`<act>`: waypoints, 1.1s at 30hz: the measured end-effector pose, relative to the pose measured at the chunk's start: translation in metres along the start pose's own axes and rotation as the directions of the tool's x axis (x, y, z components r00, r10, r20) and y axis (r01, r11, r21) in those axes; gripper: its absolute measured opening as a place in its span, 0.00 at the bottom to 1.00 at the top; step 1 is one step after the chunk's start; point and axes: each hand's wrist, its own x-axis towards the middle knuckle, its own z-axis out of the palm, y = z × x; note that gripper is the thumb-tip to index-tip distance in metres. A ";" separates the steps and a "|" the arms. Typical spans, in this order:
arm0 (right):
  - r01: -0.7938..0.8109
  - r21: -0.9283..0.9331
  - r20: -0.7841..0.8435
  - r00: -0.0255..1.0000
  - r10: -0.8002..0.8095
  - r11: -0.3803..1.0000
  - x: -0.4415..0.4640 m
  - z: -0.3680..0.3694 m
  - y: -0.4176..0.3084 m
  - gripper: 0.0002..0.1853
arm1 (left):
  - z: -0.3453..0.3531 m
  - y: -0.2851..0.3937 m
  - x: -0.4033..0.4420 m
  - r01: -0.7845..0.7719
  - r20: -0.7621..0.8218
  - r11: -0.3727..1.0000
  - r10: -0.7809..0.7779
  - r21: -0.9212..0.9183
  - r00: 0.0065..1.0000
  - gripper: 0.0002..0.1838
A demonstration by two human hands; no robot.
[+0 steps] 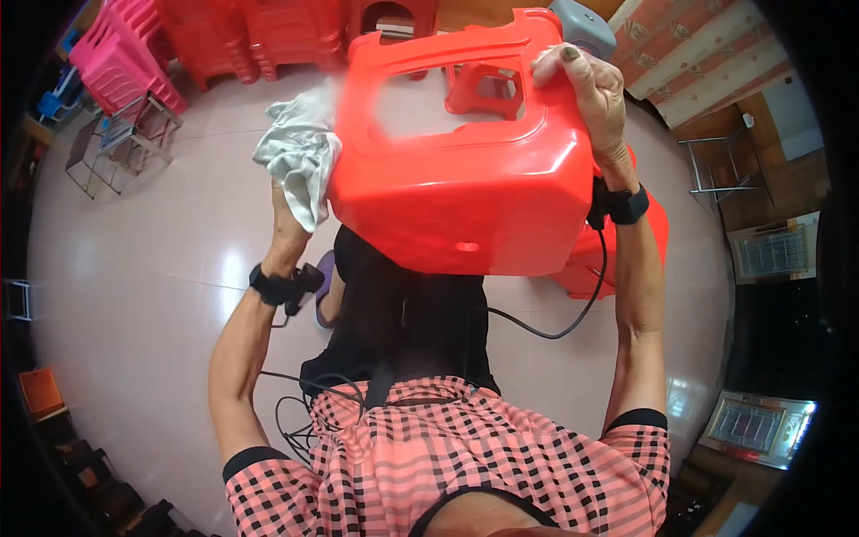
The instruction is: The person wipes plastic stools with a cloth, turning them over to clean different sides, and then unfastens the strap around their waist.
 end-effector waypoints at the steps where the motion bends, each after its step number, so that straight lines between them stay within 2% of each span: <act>1: -0.032 0.032 -0.012 0.999 0.032 0.999 -0.004 -0.004 0.005 0.22 | 0.007 0.014 -0.010 0.045 0.004 0.996 -0.045 0.081 0.999 0.28; 3: -0.049 0.044 -0.033 0.998 0.050 0.998 -0.008 -0.009 0.008 0.21 | 0.008 0.011 -0.025 0.072 0.024 0.965 -0.081 0.253 0.996 0.25; 5: -0.066 0.044 -0.060 0.996 0.068 0.997 -0.011 -0.016 0.009 0.20 | 0.014 0.028 -0.038 -0.002 0.068 0.895 -0.031 0.446 0.997 0.23; 8: -0.072 0.045 -0.108 0.991 0.076 0.996 -0.016 -0.019 0.008 0.19 | 0.064 0.101 -0.035 -0.151 0.038 0.892 0.149 0.427 0.988 0.17; 10: -0.057 0.027 -0.118 0.991 0.060 0.998 -0.018 -0.022 0.009 0.19 | 0.074 0.118 -0.025 0.028 -0.045 0.989 -0.022 0.145 0.999 0.14; 11: -0.076 0.015 -0.138 0.987 0.078 0.997 -0.020 -0.022 0.010 0.19 | 0.073 0.122 -0.014 0.000 -0.047 0.963 0.014 0.268 0.999 0.16; 12: -0.072 0.011 -0.135 0.988 0.073 0.997 -0.022 -0.023 0.012 0.19 | 0.076 0.123 -0.007 0.012 -0.086 0.966 0.011 0.260 0.996 0.18; 14: -0.064 0.008 -0.132 0.989 0.064 0.998 -0.022 -0.025 0.014 0.19 | 0.083 0.139 0.017 -0.318 0.177 0.804 0.265 0.502 0.948 0.19; 15: -0.070 0.004 -0.122 0.990 0.070 0.998 -0.022 -0.024 0.014 0.19 | 0.092 0.145 0.025 -0.360 0.197 0.810 0.302 0.463 0.933 0.19; 17: -0.062 0.018 -0.115 0.991 0.064 0.998 -0.022 -0.023 0.003 0.19 | 0.126 0.172 0.037 -0.561 0.374 0.649 0.420 0.513 0.827 0.20; 19: -0.032 0.036 -0.095 0.995 0.035 0.999 -0.019 -0.019 -0.006 0.17 | 0.163 0.184 0.034 -0.544 0.512 0.748 0.320 0.379 0.797 0.18; 20: -0.033 0.038 -0.099 0.994 0.037 0.999 -0.019 -0.019 -0.005 0.17 | 0.180 0.183 0.028 -0.634 0.554 0.663 0.377 0.398 0.743 0.18; 21: -0.034 0.039 -0.105 0.994 0.038 0.999 -0.020 -0.020 -0.001 0.17 | 0.194 0.189 0.026 -0.674 0.581 0.646 0.411 0.358 0.703 0.20; 23: -0.032 0.041 -0.093 0.995 0.036 0.999 -0.023 -0.025 0.009 0.17 | 0.212 0.195 0.016 -0.624 0.612 0.740 0.377 0.253 0.695 0.25; 24: -0.056 -0.027 -0.130 0.990 0.052 0.998 -0.027 -0.027 0.013 0.17 | 0.217 0.193 0.017 -0.714 0.667 0.660 0.425 0.235 0.612 0.29; 26: -0.069 -0.019 -0.222 0.973 0.063 0.997 -0.035 -0.028 0.013 0.17 | 0.222 0.189 0.010 -0.775 0.680 0.548 0.439 0.315 0.587 0.31; 27: -0.102 -0.037 -0.217 0.972 0.092 0.994 -0.038 -0.031 0.019 0.18 | 0.220 0.184 0.012 -0.772 0.689 0.548 0.423 0.322 0.588 0.31; 29: -0.081 0.041 -0.176 0.980 0.087 0.996 -0.042 -0.036 0.025 0.18 | 0.207 0.172 0.019 -0.769 0.713 0.547 0.388 0.332 0.584 0.32; 33: -0.125 0.119 -0.213 0.966 0.148 0.985 -0.048 -0.040 0.037 0.19 | 0.145 0.138 0.021 -0.743 0.605 0.394 0.432 0.541 0.669 0.31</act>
